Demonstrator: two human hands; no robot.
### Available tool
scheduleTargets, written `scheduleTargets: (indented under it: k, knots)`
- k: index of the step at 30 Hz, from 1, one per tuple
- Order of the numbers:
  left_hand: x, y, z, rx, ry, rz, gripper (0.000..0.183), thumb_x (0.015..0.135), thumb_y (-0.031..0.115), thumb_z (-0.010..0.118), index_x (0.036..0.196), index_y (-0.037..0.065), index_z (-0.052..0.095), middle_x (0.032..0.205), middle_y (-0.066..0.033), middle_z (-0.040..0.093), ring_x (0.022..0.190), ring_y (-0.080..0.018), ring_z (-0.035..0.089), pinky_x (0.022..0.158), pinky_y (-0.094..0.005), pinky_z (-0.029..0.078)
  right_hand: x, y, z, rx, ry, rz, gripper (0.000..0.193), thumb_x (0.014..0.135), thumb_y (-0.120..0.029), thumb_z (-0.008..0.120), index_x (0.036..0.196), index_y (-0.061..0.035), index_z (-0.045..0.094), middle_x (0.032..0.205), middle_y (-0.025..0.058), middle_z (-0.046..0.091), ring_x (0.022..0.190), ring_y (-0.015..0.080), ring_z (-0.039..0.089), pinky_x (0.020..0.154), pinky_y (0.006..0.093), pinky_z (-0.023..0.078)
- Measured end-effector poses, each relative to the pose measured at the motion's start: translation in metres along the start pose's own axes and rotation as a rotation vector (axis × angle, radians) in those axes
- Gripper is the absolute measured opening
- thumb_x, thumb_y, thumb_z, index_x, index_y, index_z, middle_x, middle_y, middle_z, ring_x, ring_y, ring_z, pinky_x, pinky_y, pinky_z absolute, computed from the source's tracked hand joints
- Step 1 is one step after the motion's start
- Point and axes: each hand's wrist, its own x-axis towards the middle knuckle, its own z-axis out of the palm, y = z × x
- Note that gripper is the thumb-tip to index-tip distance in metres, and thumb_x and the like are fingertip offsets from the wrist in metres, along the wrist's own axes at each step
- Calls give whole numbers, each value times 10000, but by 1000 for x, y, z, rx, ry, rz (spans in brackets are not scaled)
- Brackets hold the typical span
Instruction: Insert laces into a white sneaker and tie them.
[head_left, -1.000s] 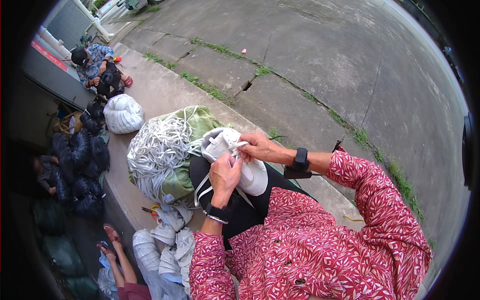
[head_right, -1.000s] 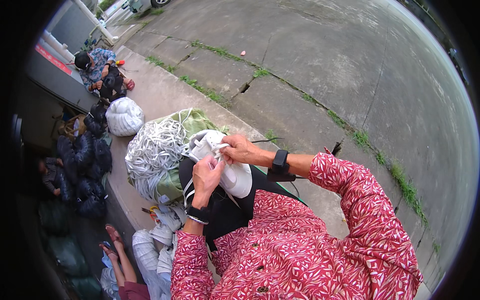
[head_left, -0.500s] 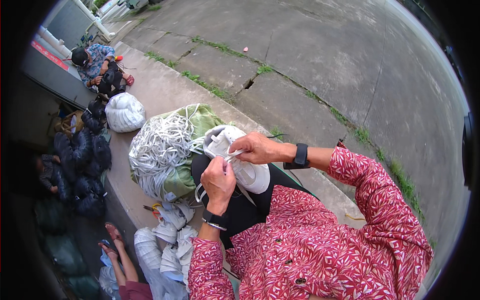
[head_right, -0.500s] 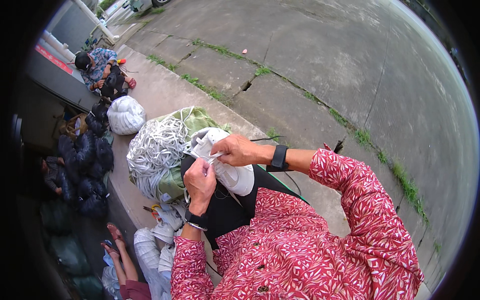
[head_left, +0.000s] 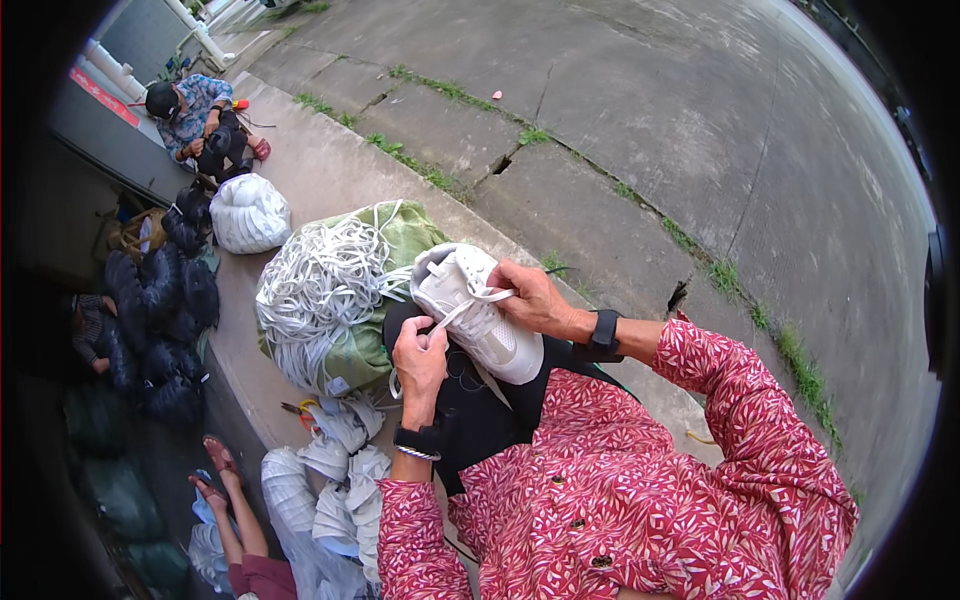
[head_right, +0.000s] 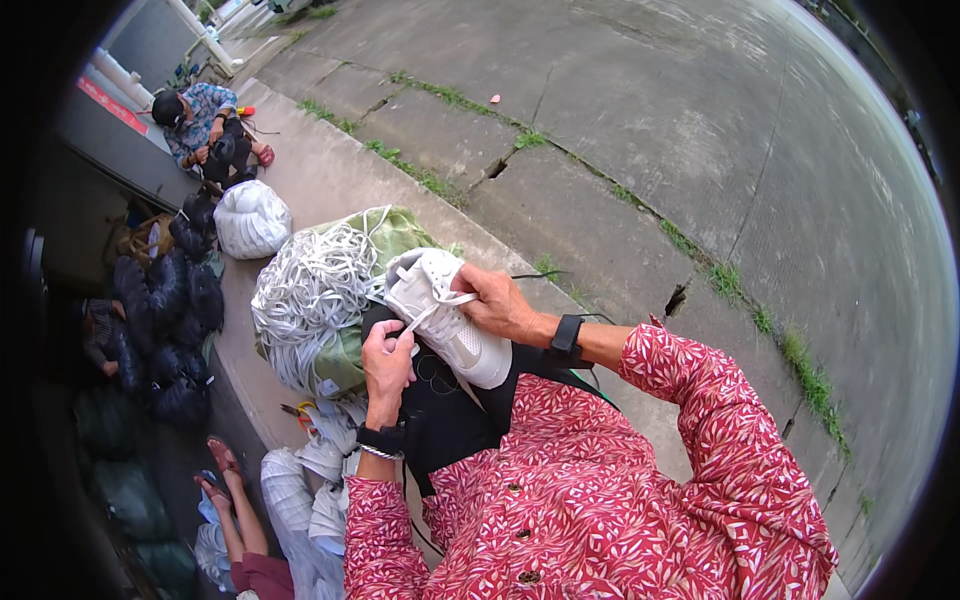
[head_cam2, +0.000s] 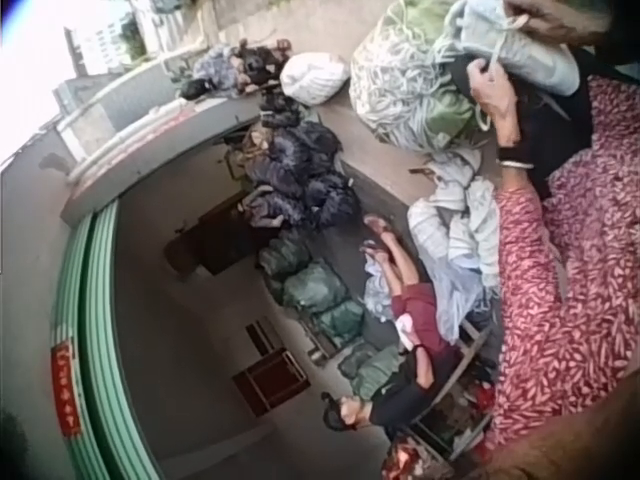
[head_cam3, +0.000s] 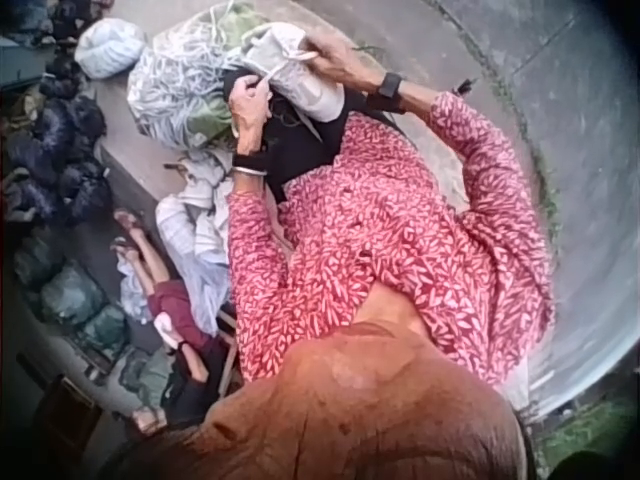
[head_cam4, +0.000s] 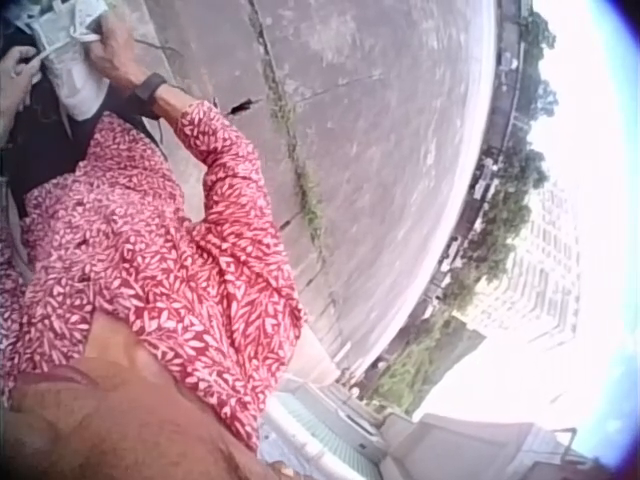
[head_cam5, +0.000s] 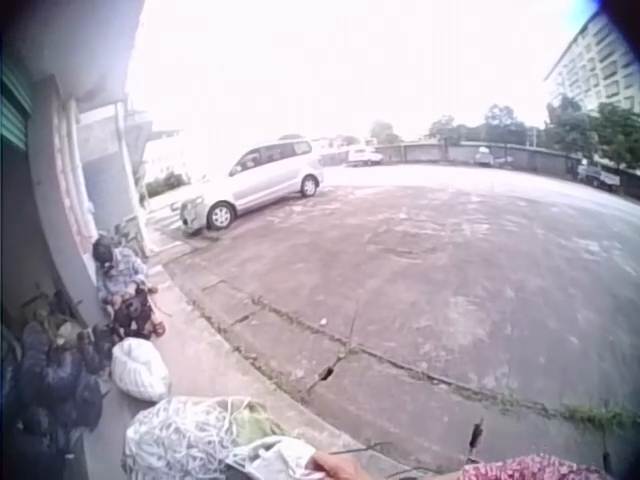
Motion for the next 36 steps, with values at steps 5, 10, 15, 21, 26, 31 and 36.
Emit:
scheduleTargets:
  k: [5,10,15,21,26,31,36]
  knots:
    - [1,5,-12,-95,-278,-233,272,884,239,560,727,17,551,507,-1,474,347,-70,434,292,-196,298,-2,-1,4,90,-7,68,111,820,-95,611,846,-26,527,685,38,536,644,108,498,585,285,426]
    - [10,-14,-46,-481,-108,-224,341,876,232,584,593,75,476,453,5,442,317,-84,419,279,-209,277,-7,9,5,76,0,49,101,839,-106,600,846,-34,530,711,2,507,662,82,456,600,258,411]
    - [1,-25,-64,-491,-84,-339,269,862,229,614,691,46,516,481,-2,461,320,-95,430,281,-198,285,-3,6,11,127,-14,91,108,835,-120,613,836,-35,547,701,-11,500,666,71,455,605,245,413]
    - [-9,-11,-55,-625,164,-232,276,823,175,661,959,1,496,524,-7,499,365,-82,459,310,-184,305,2,0,-2,539,-39,421,80,852,-121,599,873,-49,573,719,-50,516,656,38,472,562,200,394]
    - [-16,6,-19,-419,-14,-113,336,774,50,632,1065,-14,479,565,-11,532,404,-66,466,352,-190,337,13,-18,-8,79,-236,38,265,738,-57,621,997,-102,584,656,76,585,595,185,587,519,334,438]
    - [-5,6,3,30,34,12,385,726,18,620,1096,27,511,565,-55,541,523,-195,565,530,-371,435,23,-20,1,-415,-333,-274,244,749,-154,648,971,-95,567,653,156,571,598,343,571,523,417,433]
    - [3,16,10,341,31,267,309,722,30,513,1025,85,535,698,-168,612,679,-370,603,604,-468,449,26,-22,-1,-559,-329,-335,178,753,-147,640,836,-58,509,600,144,537,559,349,553,478,427,402]
